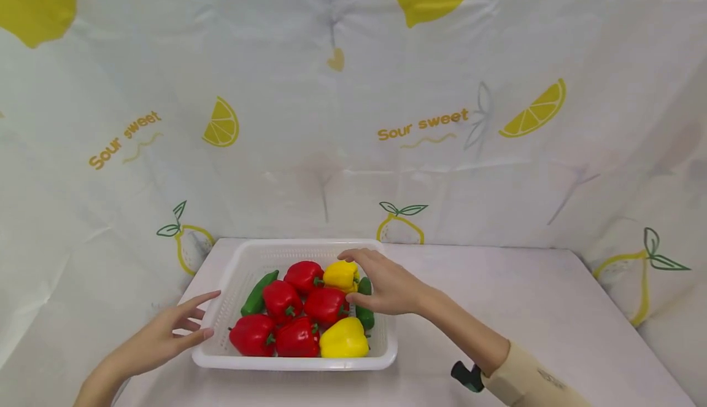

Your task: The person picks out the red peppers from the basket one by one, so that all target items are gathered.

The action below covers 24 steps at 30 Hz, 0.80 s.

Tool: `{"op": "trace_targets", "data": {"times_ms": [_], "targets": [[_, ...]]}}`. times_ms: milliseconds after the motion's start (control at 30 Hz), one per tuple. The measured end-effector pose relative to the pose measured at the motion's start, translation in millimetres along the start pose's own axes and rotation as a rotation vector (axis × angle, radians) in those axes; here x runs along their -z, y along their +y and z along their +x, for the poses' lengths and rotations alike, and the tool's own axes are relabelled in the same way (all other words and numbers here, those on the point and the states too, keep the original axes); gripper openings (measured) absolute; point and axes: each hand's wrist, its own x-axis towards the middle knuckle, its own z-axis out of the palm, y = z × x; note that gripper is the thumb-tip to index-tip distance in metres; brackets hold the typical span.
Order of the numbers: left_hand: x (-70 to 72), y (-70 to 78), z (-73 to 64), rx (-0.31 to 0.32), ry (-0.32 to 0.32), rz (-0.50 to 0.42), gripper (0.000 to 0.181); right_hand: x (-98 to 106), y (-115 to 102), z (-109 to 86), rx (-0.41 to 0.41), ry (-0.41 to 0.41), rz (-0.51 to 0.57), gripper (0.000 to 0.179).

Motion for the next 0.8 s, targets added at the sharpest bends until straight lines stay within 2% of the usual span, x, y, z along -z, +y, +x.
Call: {"op": "trace_targets", "data": {"times_ms": [100, 200, 333, 433, 667, 800], "targets": [[-5.2, -1.2, -3.8, 0.008, 0.018, -0.038, 0.071, 4, -2, 10.0, 0.038, -0.062, 0.005, 0.065], [-10.8, -2.4, -7.8, 0.039, 0.041, -0.093, 0.07, 7, -4, 23.4, 0.05, -0.145, 0.073, 0.061], [-16.6, -4.4, -11.4, 0.042, 0.057, -0.168, 0.068, 5, -9, 44.6, 0.04, -0.294, 0.186, 0.056], [-19.8, -3.1, -12.7, 0.051, 0.083, -0.189, 0.067, 2, -12, 60.3, 0.026, -0.41, 0.219, 0.052], [-32.3, 5.7, -15.0, 0.191, 0.174, -0.209, 0.065, -11, -9, 88.4, -0.072, -0.623, 0.242, 0.055], [-40.8, 7.4, -15.4, 0.227, 0.224, -0.234, 0.063, -18, -2, 100.2, -0.103, -0.714, 0.248, 0.062]]}}
